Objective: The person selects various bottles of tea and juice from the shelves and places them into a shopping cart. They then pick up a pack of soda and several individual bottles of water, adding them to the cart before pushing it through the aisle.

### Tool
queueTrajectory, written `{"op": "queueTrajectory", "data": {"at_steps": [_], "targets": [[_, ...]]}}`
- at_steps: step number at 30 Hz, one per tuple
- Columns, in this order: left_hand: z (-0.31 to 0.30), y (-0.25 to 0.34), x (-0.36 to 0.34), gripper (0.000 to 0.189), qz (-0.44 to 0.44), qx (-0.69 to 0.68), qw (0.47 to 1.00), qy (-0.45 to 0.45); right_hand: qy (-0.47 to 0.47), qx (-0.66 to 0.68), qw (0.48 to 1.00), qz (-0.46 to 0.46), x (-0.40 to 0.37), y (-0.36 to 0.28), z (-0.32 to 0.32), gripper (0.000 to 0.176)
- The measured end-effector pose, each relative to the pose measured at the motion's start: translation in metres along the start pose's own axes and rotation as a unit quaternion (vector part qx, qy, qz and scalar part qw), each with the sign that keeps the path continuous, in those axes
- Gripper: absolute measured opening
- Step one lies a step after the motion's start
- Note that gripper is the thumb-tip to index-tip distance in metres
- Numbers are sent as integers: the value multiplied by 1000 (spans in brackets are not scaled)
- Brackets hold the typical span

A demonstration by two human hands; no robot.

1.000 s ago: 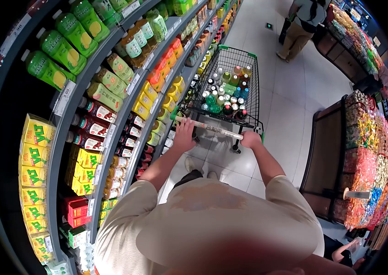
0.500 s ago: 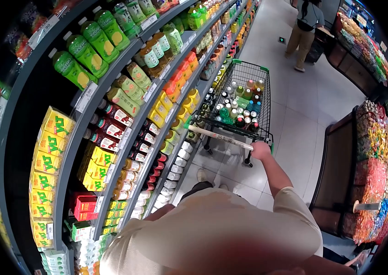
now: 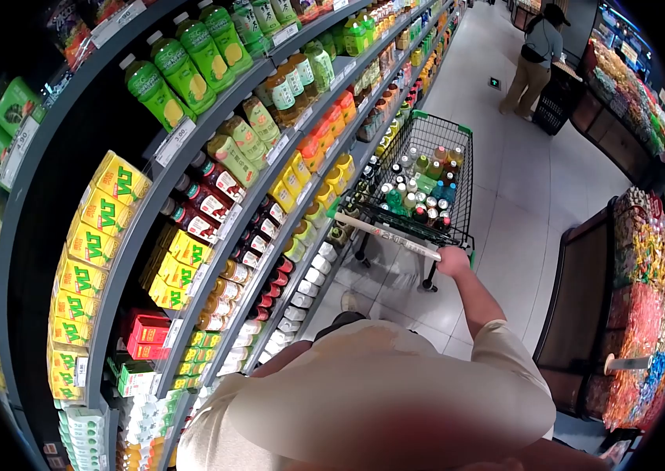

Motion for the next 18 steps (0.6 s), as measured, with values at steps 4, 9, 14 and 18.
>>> {"op": "queueTrajectory", "data": {"at_steps": [4, 9, 14, 18], "targets": [[5, 19, -1, 48, 21, 10, 1000, 0, 16, 13, 1000, -15, -5, -2, 2, 21], [7, 17, 3, 46, 28, 51, 998, -4, 31, -8, 999, -28, -13, -7, 5, 23], [7, 12, 1, 45, 31, 106, 994, -8, 34, -1, 999, -34, -21, -8, 18, 22], [2, 20, 1, 44, 48, 148, 988, 3, 36, 2, 999, -33, -28, -16, 18, 22]]}}
Point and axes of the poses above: each hand's wrist, its own x-axis towards the middle knuckle, its own z-axis out of the palm, y = z × x, the point moved 4 cm from there along x, towards the middle knuckle, and after that the axes turned 15 degrees about -z, right-handed, at the moved point
